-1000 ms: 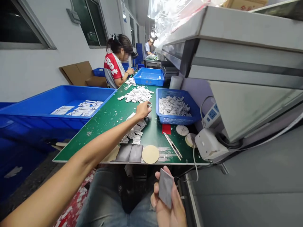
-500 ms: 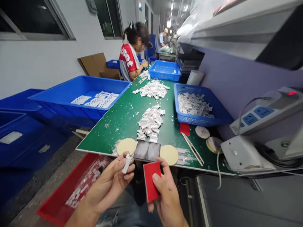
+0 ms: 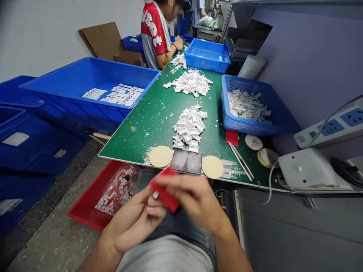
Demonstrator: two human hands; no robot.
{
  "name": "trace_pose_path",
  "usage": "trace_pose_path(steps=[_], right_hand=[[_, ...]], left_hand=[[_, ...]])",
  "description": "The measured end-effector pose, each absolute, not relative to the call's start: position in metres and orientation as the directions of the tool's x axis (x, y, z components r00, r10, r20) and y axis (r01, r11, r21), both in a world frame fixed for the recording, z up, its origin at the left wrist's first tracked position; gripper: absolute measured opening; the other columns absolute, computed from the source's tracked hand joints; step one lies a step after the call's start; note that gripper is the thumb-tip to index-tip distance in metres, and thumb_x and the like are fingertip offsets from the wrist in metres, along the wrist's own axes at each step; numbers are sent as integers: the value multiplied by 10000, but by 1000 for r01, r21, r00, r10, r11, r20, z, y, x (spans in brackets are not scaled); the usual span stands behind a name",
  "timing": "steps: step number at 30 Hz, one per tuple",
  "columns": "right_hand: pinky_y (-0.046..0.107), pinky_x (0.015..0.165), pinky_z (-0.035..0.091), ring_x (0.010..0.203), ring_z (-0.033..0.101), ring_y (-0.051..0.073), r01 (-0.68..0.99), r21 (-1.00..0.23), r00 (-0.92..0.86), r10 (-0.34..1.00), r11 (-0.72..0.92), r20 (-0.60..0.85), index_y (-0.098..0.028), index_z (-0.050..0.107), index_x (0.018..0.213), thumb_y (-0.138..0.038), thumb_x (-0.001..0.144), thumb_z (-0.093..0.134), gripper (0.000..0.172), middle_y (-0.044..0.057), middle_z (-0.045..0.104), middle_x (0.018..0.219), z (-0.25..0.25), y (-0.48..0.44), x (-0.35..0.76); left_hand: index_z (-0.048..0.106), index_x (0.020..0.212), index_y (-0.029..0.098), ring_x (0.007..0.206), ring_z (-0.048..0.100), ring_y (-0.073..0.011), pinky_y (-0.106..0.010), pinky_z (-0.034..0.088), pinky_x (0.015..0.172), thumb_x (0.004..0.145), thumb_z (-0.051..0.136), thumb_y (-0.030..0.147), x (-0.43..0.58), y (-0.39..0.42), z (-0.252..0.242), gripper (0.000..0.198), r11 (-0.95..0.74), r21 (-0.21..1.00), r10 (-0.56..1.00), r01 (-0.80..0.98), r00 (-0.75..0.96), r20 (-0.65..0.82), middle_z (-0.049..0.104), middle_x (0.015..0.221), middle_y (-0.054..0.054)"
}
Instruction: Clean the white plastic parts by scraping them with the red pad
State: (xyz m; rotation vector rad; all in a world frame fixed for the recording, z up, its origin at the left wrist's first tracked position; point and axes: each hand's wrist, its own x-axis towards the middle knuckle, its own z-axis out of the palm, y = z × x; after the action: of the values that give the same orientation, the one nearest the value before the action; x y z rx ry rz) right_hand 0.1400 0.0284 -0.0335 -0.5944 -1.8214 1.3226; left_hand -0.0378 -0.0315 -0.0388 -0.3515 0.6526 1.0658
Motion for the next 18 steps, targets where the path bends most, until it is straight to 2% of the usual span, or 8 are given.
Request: trace_pose_path(steps=[3,5,7,8,10,12,15,18], right_hand=[[207,727,606,757,794,139,-95,-931,-564,752,352,342,-336,791,1319,-222,1057,649,319,9,875,992,-36,24,135],[239,773,613,823,805,163,-40,-928,-546,770,371,332,-340,814,1276,-246,1045,668,289,13,874,1019,-44,23,135],[273,891,600,986,800,189,127,-945,-229,936,302,269,-349,831,1236,-266,1039,677,263,17,864,1128,-55,23,138],[283,929,588,1042,787,198,151,-960,-43,972,235,232,-351,838,1215,-291,1027,699,242,18,855,1169,-60,23,140],[276,909,586,1048,774,207,34,-992,134,983,121,124,-332,857,1157,-375,966,778,211,31,851,1167,-68,20,142],[234,773,586,932,766,184,-170,-985,130,991,7,-15,-298,868,1084,-427,919,820,215,48,849,1098,-71,15,140],[165,514,460,577,617,78,-407,-905,105,977,-126,-183,-271,850,1021,-439,904,829,206,29,816,923,-65,4,133],[160,446,370,421,413,26,-481,-859,26,977,-174,-212,-283,841,1014,-443,875,860,213,-8,758,771,-53,-7,127]], left_hand=[[661,819,105,492,495,-21,-93,374,440,1003,601,83,-37,-31,-35,195,434,-22,657,-901,333,-676,567,654,21],[685,838,115,519,488,-32,-107,393,453,892,745,97,-38,-32,-37,83,413,40,705,-910,291,-646,545,659,35],[717,866,130,572,509,-50,-134,443,497,774,859,142,-41,-33,-43,170,329,231,794,-916,136,-592,563,698,32],[734,870,138,598,532,-61,-150,477,533,736,895,176,-43,-34,-46,213,261,388,837,-884,7,-547,589,719,24],[768,873,158,706,625,-104,-190,556,655,714,930,238,-47,-36,-53,241,99,745,873,-660,-302,-383,681,814,-13],[796,952,191,843,705,-147,-230,596,812,735,925,219,-48,-37,-58,253,-35,954,829,-297,-543,-139,753,940,-31],[734,1214,258,932,756,-169,-322,574,1021,773,899,130,-44,-38,-61,489,-150,987,762,53,-630,150,801,958,9],[619,1336,284,885,781,-184,-387,564,1063,780,902,107,-35,-40,-61,649,-268,954,741,138,-603,295,824,866,43]])
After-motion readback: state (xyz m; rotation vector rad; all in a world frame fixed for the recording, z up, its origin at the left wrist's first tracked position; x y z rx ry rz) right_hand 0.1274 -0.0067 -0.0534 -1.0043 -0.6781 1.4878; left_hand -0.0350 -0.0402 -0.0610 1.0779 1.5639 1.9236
